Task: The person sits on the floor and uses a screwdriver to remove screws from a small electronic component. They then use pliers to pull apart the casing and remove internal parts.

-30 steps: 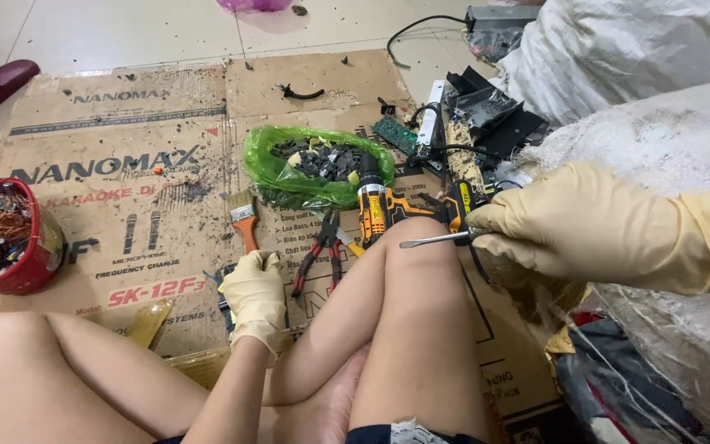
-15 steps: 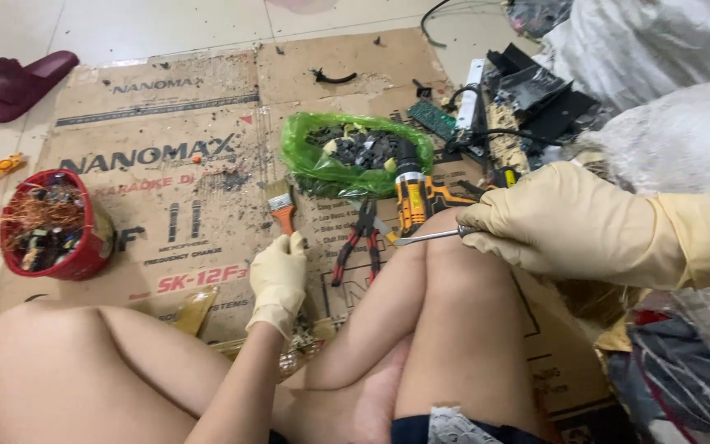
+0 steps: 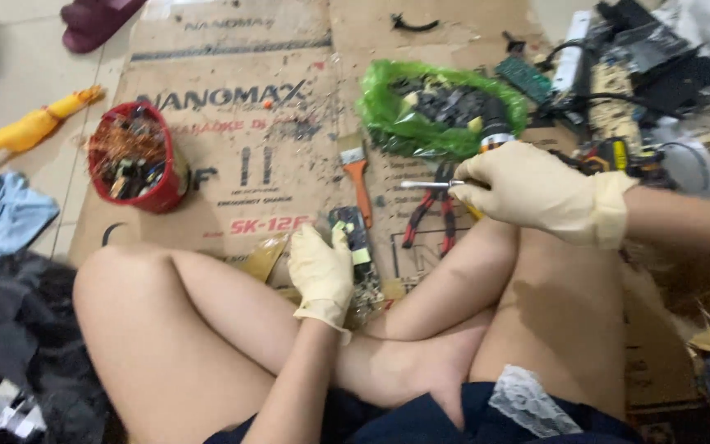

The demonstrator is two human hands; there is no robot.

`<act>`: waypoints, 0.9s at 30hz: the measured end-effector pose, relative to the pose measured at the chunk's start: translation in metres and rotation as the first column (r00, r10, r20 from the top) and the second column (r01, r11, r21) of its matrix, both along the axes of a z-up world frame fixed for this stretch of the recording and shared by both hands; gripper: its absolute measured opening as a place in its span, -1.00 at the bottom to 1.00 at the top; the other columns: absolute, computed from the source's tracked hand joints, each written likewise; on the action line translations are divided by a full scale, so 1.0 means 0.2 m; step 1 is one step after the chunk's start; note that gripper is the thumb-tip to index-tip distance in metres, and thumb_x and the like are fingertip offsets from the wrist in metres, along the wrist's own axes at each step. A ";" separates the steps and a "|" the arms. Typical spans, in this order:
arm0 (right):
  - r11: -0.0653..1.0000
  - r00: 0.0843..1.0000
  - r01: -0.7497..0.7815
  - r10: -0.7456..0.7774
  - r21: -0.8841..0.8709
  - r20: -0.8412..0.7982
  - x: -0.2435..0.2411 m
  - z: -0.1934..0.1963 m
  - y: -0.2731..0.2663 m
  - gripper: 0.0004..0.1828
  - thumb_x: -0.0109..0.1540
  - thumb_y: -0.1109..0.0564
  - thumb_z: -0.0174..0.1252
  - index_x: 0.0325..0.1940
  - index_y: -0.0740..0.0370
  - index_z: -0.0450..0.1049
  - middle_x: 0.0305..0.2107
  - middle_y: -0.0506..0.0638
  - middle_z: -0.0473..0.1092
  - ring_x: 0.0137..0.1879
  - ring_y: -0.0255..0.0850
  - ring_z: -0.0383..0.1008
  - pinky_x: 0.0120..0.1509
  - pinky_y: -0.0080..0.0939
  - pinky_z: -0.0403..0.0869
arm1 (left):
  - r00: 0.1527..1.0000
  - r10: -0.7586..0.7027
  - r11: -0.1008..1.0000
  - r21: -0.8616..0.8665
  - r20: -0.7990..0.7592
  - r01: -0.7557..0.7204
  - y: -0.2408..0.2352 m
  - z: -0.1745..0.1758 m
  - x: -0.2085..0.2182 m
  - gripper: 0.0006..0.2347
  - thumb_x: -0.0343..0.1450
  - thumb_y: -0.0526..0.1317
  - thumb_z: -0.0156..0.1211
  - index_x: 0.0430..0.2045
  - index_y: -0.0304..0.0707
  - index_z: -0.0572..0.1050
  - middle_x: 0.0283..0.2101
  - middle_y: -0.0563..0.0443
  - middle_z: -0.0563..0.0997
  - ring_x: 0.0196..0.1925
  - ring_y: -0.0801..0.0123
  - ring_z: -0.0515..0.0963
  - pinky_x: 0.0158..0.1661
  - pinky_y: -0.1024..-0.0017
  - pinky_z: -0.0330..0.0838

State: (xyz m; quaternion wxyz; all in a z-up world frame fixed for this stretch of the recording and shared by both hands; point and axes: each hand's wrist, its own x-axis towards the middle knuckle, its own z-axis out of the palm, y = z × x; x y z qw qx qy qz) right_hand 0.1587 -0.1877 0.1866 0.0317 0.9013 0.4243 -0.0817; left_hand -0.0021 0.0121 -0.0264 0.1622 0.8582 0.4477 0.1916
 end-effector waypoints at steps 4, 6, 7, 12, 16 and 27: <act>0.897 0.902 0.354 -0.252 0.264 -0.351 -0.19 -0.11 0.14 -0.69 0.12 -0.08 0.22 -0.14 0.02 0.66 -0.30 0.08 0.61 0.07 0.08 0.56 0.12 0.12 0.48 | 0.994 0.059 0.983 -0.167 -0.096 -0.074 -0.02 0.08 -0.04 -0.45 0.26 0.19 0.31 -0.13 -0.32 0.50 -0.10 -0.25 0.60 -0.01 -0.09 0.62 0.02 0.08 0.48; 0.835 0.847 0.463 -0.317 0.298 -0.427 -0.23 -0.29 0.13 -0.73 0.11 -0.10 0.22 -0.21 -0.01 0.67 -0.44 -0.03 0.58 -0.06 -0.10 0.58 0.05 -0.05 0.48 | 0.984 0.020 0.957 -0.281 -0.175 -0.069 0.04 0.13 -0.03 -0.39 0.17 0.27 0.36 -0.16 -0.28 0.51 -0.14 -0.20 0.62 -0.06 -0.03 0.66 -0.05 0.11 0.53; 0.761 0.785 0.566 -0.381 0.317 -0.489 -0.25 -0.38 0.11 -0.75 0.10 -0.12 0.23 -0.27 -0.04 0.67 -0.57 -0.14 0.56 -0.19 -0.28 0.61 -0.01 -0.21 0.48 | 0.971 -0.029 0.913 -0.401 -0.236 -0.070 0.04 0.14 -0.03 -0.33 0.07 0.34 0.41 -0.20 -0.25 0.52 -0.18 -0.16 0.64 -0.11 0.02 0.70 -0.11 0.14 0.58; 0.782 0.800 0.568 -0.450 0.256 -0.398 -0.43 -0.53 0.09 -0.74 0.14 -0.22 0.20 -0.19 -0.24 0.68 -0.35 -0.16 0.60 -0.06 -0.16 0.60 0.05 -0.12 0.49 | 0.960 -0.156 0.843 -0.538 -0.232 0.007 -0.05 0.27 -0.05 -0.37 0.03 0.22 0.54 -0.23 -0.25 0.51 -0.18 -0.12 0.69 -0.03 0.06 0.69 -0.02 0.13 0.55; 0.820 0.758 0.557 -0.440 0.129 -0.481 -0.53 -0.40 0.17 -0.61 0.16 -0.20 0.17 0.01 -0.15 0.65 -0.08 -0.08 0.59 0.16 -0.02 0.52 0.28 0.01 0.43 | 0.958 -0.164 0.839 -0.544 -0.235 0.010 -0.07 0.22 -0.02 -0.33 0.01 0.21 0.57 -0.17 -0.20 0.46 -0.13 -0.05 0.68 0.01 0.14 0.68 0.05 0.15 0.53; 0.953 0.861 0.298 -0.290 -0.048 -0.417 -0.31 -0.47 0.37 -0.67 0.13 -0.06 0.13 -0.07 -0.19 0.67 -0.21 -0.05 0.62 0.15 0.00 0.54 0.24 0.04 0.48 | 0.988 -0.120 0.734 -0.679 -0.094 0.024 -0.01 0.05 0.00 -0.45 0.10 0.10 0.54 -0.14 -0.13 0.51 -0.10 -0.08 0.69 0.09 0.07 0.64 0.10 0.14 0.50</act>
